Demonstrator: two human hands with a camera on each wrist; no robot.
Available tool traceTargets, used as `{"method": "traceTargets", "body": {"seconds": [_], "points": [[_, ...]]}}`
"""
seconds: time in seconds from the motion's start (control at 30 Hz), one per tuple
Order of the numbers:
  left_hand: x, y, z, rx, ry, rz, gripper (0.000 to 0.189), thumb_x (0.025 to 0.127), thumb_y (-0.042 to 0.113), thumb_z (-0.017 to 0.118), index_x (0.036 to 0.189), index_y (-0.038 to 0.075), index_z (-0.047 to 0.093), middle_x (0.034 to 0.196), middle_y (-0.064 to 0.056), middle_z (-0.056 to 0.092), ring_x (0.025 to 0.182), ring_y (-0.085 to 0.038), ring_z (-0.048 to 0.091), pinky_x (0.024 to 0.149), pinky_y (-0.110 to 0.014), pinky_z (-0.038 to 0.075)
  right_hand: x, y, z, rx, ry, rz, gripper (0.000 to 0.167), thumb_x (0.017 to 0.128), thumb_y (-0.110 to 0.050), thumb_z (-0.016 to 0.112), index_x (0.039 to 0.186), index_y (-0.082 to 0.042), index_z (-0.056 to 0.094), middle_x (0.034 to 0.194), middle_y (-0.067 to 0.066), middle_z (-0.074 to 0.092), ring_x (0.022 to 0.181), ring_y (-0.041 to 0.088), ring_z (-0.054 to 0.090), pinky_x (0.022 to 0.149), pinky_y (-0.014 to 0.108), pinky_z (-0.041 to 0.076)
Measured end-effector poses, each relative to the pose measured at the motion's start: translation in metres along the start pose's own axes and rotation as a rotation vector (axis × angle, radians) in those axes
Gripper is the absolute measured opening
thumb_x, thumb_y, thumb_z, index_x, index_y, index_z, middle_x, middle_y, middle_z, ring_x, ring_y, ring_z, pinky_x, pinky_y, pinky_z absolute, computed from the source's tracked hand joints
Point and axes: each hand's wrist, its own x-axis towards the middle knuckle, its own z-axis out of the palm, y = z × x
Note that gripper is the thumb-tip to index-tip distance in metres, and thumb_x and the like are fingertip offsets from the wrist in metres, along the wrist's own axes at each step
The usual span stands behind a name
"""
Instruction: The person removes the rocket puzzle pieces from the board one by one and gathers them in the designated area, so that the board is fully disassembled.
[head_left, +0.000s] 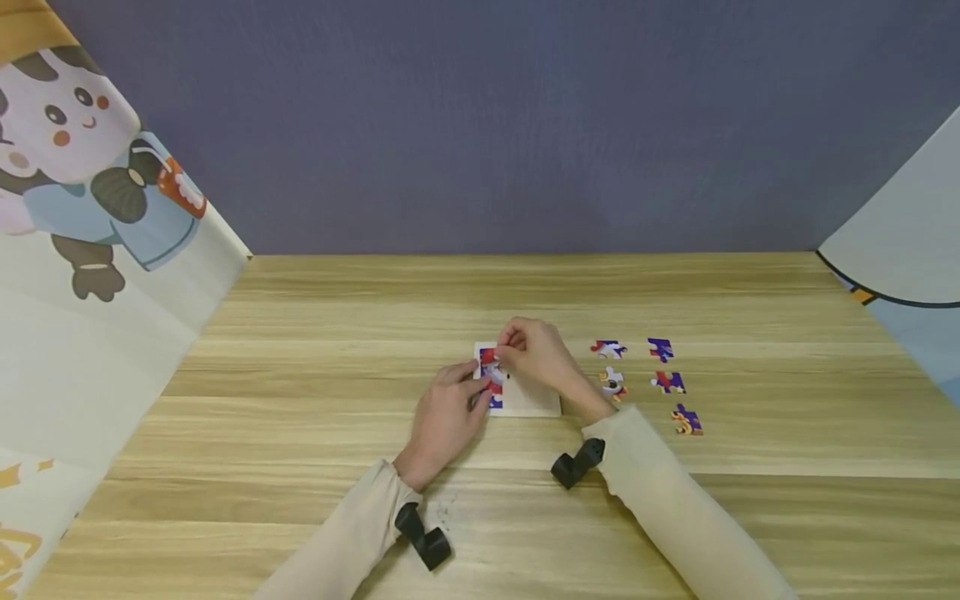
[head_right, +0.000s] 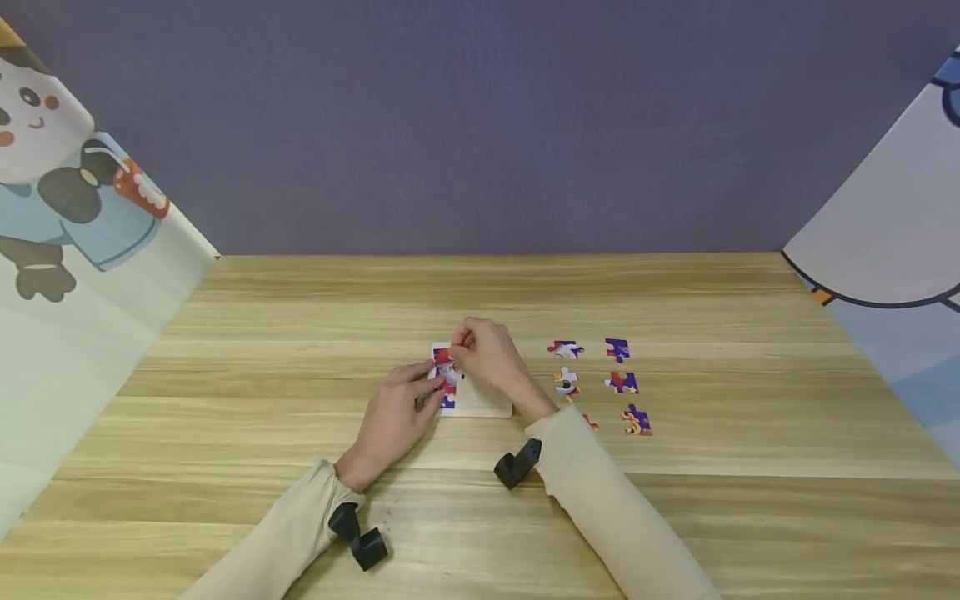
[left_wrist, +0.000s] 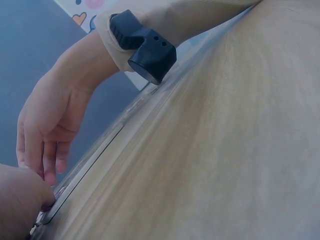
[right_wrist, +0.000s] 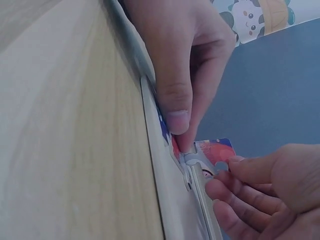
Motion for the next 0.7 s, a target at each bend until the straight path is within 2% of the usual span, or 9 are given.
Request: {"method": "traceTargets", "body": {"seconds": [0.4,0.7], "points": [[0.0,0.001,-0.001,-0.005,-0.004,-0.005,0.022,0.084,0.015,0.068,0.103,0.006,0.074,0.12,-0.016,0.066,0.111,-0.031,0.061,0.093,-0.04,0.053,-0.002,0.0,-0.015,0.019,0.006,0.043,0.005,0.088,-0.009,0.066,0.088,-0.004,0.065,0.084,0.01,0.066,0.071,0.016,0.061,0.061,0.022,0.048],[0.0,0.001,-0.001,0.002,-0.012,-0.008,0.021,0.086,0.015,0.067,0.104,0.006,0.073,0.12,-0.016,0.066,0.112,-0.03,0.061,0.096,-0.039,0.051,-0.003,0.009,-0.037,0.072,0.015,0.094,0.007,0.089,-0.008,0.065,0.091,-0.002,0.066,0.085,0.013,0.067,0.074,0.023,0.066,0.062,0.025,0.056]]}}
